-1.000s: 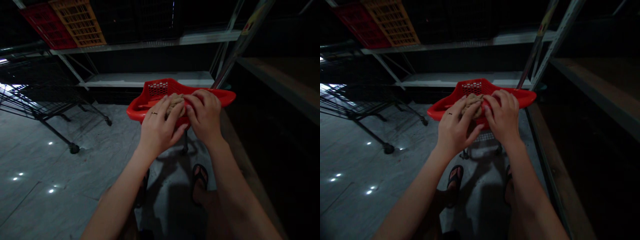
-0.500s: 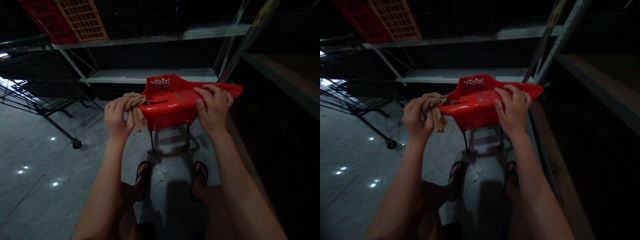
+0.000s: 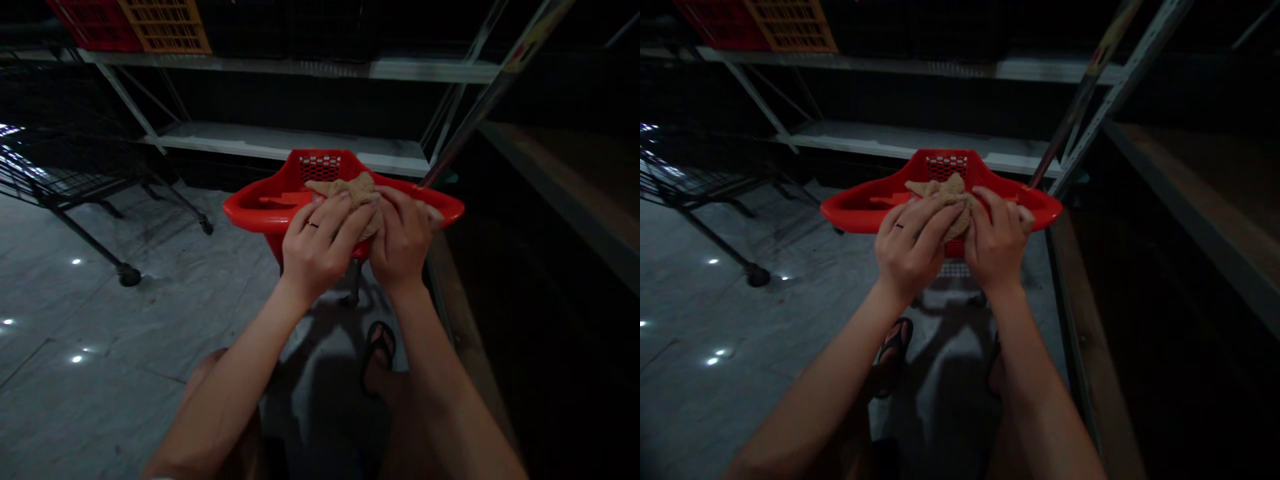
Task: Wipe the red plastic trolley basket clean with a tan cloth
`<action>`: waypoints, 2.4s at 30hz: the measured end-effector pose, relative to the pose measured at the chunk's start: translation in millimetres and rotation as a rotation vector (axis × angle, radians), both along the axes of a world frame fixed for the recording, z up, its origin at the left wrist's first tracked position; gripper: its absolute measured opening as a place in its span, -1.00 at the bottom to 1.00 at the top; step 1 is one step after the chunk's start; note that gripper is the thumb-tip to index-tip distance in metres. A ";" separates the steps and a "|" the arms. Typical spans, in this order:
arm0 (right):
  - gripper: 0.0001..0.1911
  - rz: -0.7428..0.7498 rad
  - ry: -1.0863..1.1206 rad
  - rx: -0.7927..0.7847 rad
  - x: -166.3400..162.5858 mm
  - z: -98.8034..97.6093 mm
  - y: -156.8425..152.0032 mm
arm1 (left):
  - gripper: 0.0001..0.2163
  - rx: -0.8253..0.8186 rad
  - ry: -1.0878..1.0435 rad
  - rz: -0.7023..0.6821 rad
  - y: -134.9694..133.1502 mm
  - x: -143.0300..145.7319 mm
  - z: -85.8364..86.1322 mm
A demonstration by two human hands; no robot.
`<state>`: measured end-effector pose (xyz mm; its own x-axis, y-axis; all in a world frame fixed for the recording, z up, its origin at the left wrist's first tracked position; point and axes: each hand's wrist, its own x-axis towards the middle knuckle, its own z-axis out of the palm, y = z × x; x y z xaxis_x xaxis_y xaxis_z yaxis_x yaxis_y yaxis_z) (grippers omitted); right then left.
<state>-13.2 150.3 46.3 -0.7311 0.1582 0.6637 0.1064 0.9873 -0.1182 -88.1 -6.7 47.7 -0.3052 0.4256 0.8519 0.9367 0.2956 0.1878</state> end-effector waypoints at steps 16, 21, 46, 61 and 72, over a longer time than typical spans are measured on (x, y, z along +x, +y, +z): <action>-0.48 0.027 0.119 -0.067 -12.7 -2.0 10.9 | -0.68 0.271 -0.031 0.400 -103.1 -74.4 -3.2; -0.47 -0.018 0.209 -0.119 -12.7 4.3 4.5 | -0.69 0.165 -0.083 0.152 -76.6 -50.7 -1.6; -0.43 0.032 0.352 -0.202 28.5 13.8 33.7 | -0.60 -0.042 -0.384 -0.176 -11.3 -95.2 -50.7; -0.53 0.053 0.182 -0.176 68.5 35.9 50.6 | -0.65 -0.044 -0.178 -0.474 38.0 46.8 -3.0; -0.54 0.227 0.244 -0.201 63.8 36.0 45.0 | -0.62 -0.042 -0.370 -0.209 23.5 -66.7 -57.6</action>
<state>50.6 195.3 82.2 -0.5867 0.1551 0.7948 -0.1675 0.9370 -0.3065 -154.8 16.8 -9.9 -0.4902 0.5426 0.6821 0.8491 0.1206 0.5142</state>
